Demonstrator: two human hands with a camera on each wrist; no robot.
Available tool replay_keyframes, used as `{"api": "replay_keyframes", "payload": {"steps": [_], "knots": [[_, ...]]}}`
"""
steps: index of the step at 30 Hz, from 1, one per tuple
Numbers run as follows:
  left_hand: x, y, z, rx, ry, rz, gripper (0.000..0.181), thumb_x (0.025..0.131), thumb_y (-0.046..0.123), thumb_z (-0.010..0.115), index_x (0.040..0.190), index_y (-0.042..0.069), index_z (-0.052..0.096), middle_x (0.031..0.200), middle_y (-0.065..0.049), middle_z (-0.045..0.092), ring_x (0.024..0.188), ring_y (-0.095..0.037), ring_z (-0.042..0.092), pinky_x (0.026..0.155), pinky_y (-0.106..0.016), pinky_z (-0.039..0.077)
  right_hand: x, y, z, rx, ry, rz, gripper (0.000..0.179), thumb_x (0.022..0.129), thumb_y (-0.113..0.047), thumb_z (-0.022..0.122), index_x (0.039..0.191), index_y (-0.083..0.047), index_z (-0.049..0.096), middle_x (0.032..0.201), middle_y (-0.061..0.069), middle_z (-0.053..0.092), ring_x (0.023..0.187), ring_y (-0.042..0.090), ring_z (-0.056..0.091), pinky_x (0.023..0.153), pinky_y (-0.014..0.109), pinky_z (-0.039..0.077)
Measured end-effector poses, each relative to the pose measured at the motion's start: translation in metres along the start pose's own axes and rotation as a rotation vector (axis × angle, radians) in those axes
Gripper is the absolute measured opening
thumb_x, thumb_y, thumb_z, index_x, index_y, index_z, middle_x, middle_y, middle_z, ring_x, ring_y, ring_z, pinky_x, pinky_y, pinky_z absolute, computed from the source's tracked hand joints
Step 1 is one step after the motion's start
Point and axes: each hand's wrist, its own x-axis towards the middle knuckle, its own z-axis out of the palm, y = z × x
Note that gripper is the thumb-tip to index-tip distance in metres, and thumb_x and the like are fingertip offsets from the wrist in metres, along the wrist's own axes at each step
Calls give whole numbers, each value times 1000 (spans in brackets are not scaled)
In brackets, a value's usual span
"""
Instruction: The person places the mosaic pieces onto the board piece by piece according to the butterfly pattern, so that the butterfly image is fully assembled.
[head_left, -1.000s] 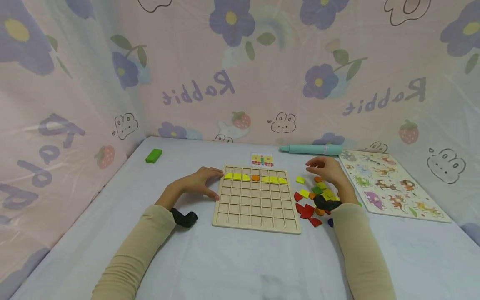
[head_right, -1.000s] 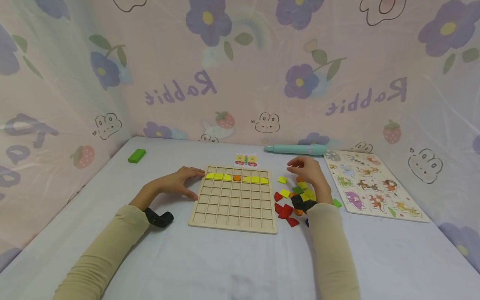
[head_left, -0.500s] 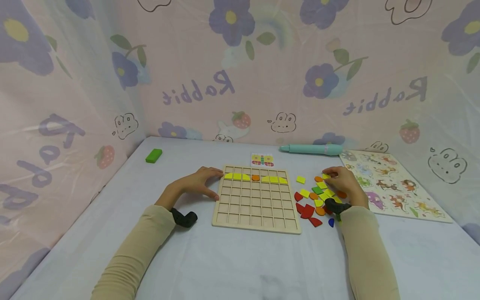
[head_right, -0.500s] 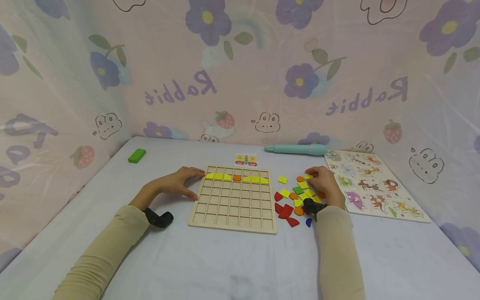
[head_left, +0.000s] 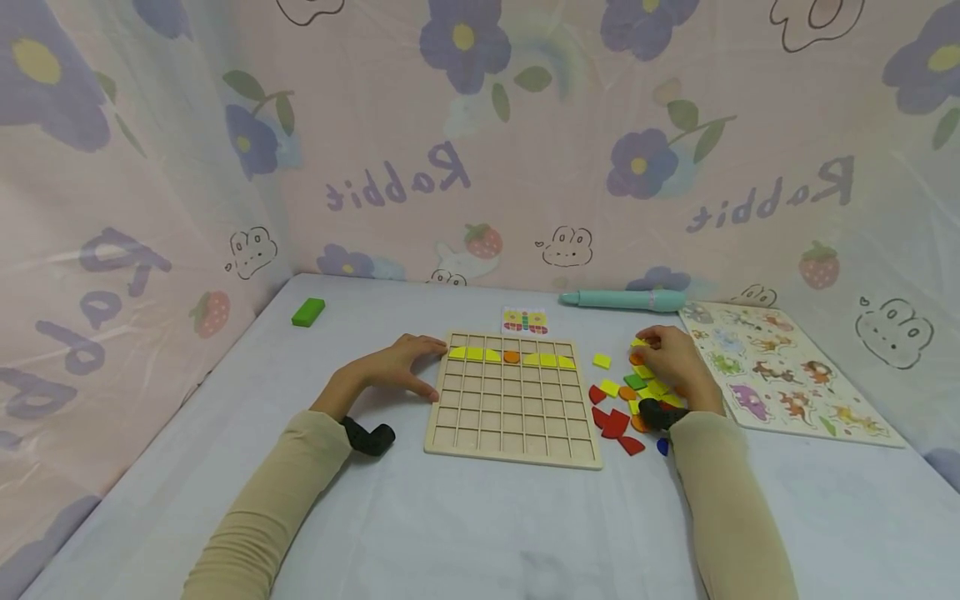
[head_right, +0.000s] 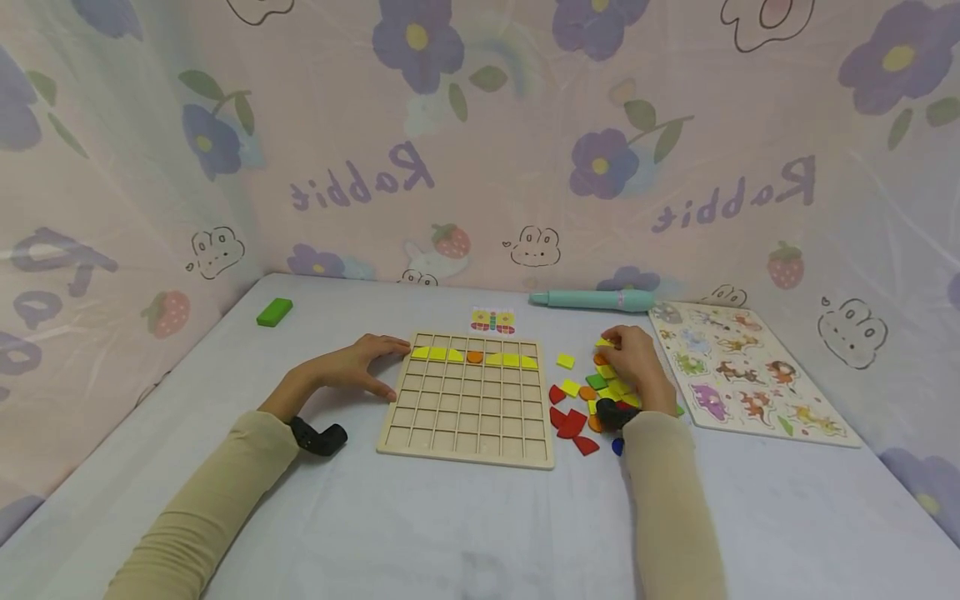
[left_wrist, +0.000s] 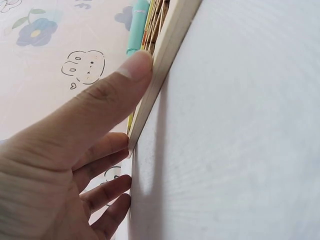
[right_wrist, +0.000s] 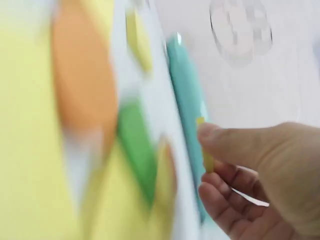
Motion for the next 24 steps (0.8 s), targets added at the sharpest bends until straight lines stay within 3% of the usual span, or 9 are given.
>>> {"api": "replay_keyframes", "payload": {"steps": [5,10,16,24], "knots": [[1,-1,1,10,0,-1,84,73,41,77,140,8,40,148,-7,33,136,-30,22,111,-50,19,8,-53,9,18,67,-222,31,90,-11,60,114,9,58,109,27,59,98,39,56,86,51,46],[1,-1,1,-4,1,1,85,72,41,78,140,7,41,148,-8,33,136,-30,22,111,-50,19,9,-110,30,88,7,-378,30,90,-11,62,113,7,60,108,23,61,95,34,59,83,47,49],[1,-1,1,4,0,-6,84,72,42,78,140,9,41,148,-7,33,136,-29,22,111,-49,20,9,-164,62,143,-66,-455,31,88,-15,65,113,3,61,105,16,62,93,27,59,81,39,50],[4,-2,1,1,-9,-31,83,73,43,77,141,11,41,149,-6,32,137,-29,21,111,-50,19,5,-206,99,172,-140,-490,24,85,-13,68,105,0,64,100,12,62,90,22,60,81,32,50]]}}
